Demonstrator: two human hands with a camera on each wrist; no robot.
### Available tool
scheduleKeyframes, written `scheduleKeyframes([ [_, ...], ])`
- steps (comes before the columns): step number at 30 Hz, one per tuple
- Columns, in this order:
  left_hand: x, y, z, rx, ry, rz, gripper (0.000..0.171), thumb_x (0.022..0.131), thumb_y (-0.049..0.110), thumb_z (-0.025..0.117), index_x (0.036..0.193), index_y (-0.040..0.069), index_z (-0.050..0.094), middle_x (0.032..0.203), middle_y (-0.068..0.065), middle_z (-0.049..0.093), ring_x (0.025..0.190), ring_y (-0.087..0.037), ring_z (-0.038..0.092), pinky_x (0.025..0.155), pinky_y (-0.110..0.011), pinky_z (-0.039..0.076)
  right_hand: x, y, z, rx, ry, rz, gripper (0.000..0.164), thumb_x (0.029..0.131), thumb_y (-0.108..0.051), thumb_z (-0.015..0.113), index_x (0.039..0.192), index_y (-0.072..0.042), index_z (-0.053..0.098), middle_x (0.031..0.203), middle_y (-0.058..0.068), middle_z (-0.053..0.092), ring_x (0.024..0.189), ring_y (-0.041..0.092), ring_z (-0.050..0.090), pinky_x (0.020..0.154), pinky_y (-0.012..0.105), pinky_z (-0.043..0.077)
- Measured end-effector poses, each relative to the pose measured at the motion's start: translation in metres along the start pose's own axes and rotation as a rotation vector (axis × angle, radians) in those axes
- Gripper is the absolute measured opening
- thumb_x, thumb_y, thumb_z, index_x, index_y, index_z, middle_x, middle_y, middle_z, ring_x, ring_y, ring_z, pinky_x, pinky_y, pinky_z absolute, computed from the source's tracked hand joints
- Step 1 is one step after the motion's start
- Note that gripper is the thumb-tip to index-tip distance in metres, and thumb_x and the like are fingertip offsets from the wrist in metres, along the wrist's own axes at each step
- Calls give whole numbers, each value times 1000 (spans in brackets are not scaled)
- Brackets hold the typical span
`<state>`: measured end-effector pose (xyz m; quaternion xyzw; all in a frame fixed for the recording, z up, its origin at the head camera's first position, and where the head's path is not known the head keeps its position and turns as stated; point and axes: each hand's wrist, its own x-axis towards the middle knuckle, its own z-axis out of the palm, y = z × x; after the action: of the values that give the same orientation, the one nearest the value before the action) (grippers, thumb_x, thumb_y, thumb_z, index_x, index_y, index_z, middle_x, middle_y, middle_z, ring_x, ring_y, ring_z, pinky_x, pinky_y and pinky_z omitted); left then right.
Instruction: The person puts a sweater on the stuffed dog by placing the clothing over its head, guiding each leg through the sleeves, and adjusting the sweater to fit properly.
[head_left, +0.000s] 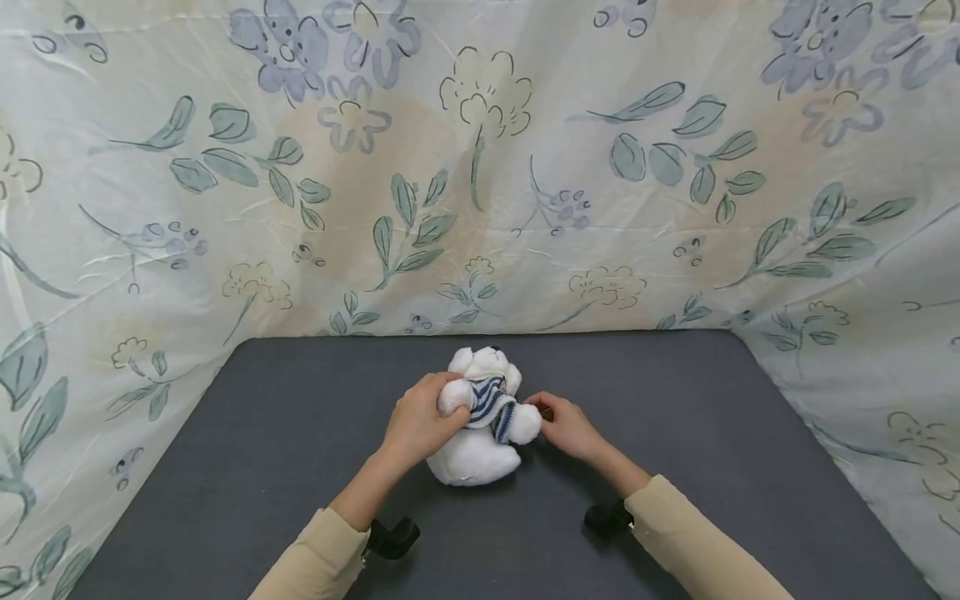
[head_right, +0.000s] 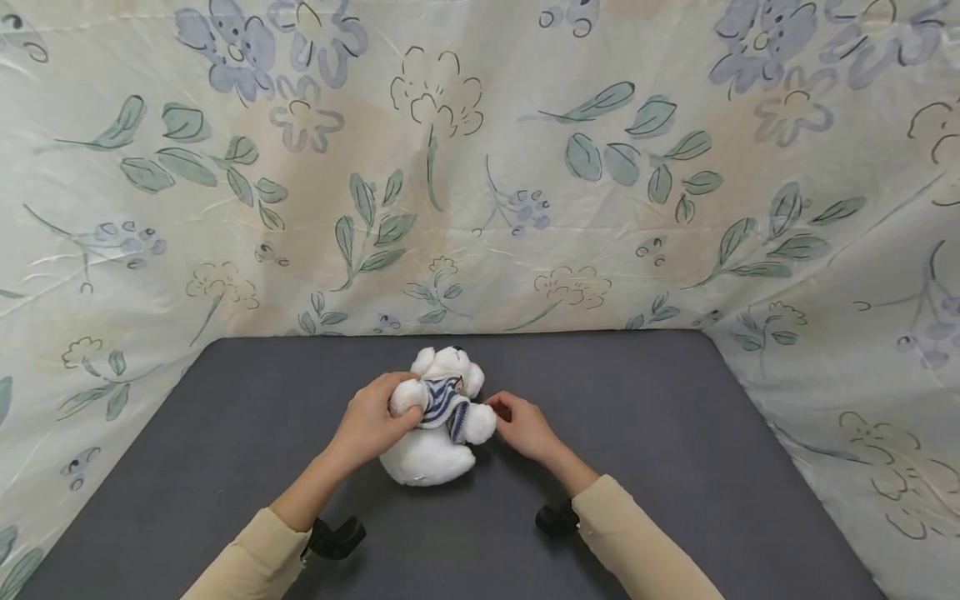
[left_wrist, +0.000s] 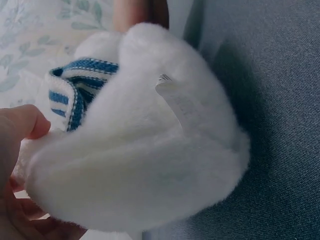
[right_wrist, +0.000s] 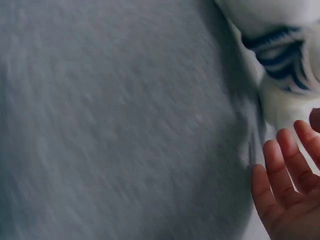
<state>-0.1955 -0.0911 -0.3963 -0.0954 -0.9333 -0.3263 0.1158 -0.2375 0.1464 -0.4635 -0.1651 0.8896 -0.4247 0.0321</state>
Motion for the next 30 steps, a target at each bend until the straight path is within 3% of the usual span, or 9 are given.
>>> scheduleKeyframes([
  [6, 0, -3, 2, -84, 77, 21, 21, 82, 19, 61, 101, 12, 65, 89, -4, 65, 67, -14, 55, 55, -30, 44, -1, -7, 12, -76, -18, -73, 27, 79, -2, 62, 105, -9, 64, 89, 5, 66, 70, 13, 53, 64, 30, 44],
  [9, 0, -5, 3, -160, 120, 4, 18, 84, 18, 60, 100, 11, 65, 81, -4, 65, 61, -12, 53, 52, -27, 42, -4, -11, 14, -43, -46, -68, 21, 80, -4, 60, 101, -6, 64, 84, 4, 64, 69, 12, 52, 63, 29, 44],
  [12, 0, -9, 2, -265, 134, -31, 20, 85, 17, 60, 103, 12, 65, 78, -4, 64, 61, -12, 53, 53, -27, 43, -8, -15, 15, 108, -109, -6, 18, 85, -7, 54, 98, 2, 62, 80, 4, 61, 67, 9, 51, 61, 25, 44],
  [17, 2, -11, -3, -478, 87, -82, 19, 86, 13, 60, 105, 13, 65, 84, -6, 63, 67, -14, 53, 58, -27, 45, -13, -19, 11, 438, -220, 53, 40, 94, -17, 45, 118, 15, 49, 104, 15, 60, 85, 8, 57, 76, 26, 49],
  [24, 3, -10, 0, -751, -22, -104, 20, 90, 9, 57, 109, 8, 62, 104, -9, 63, 84, -12, 57, 71, -25, 47, -18, -26, 4, 783, -373, 44, 62, 98, -43, 37, 132, 9, 29, 106, -3, 50, 94, 3, 51, 84, 26, 42],
  [27, 2, -10, 3, -835, -84, -133, 20, 92, 9, 54, 111, 6, 60, 102, -10, 61, 85, -11, 56, 72, -25, 47, -20, -29, 2, 875, -436, 37, 71, 96, -49, 34, 140, 3, 14, 122, -2, 44, 107, 5, 48, 92, 29, 39],
  [30, 0, -11, 7, -878, -133, -147, 23, 93, 6, 50, 115, 4, 57, 103, -10, 60, 86, -9, 56, 72, -25, 48, -21, -32, -1, 903, -443, 51, 74, 95, -50, 34, 142, 1, 5, 135, 5, 35, 118, 10, 43, 98, 34, 35],
])
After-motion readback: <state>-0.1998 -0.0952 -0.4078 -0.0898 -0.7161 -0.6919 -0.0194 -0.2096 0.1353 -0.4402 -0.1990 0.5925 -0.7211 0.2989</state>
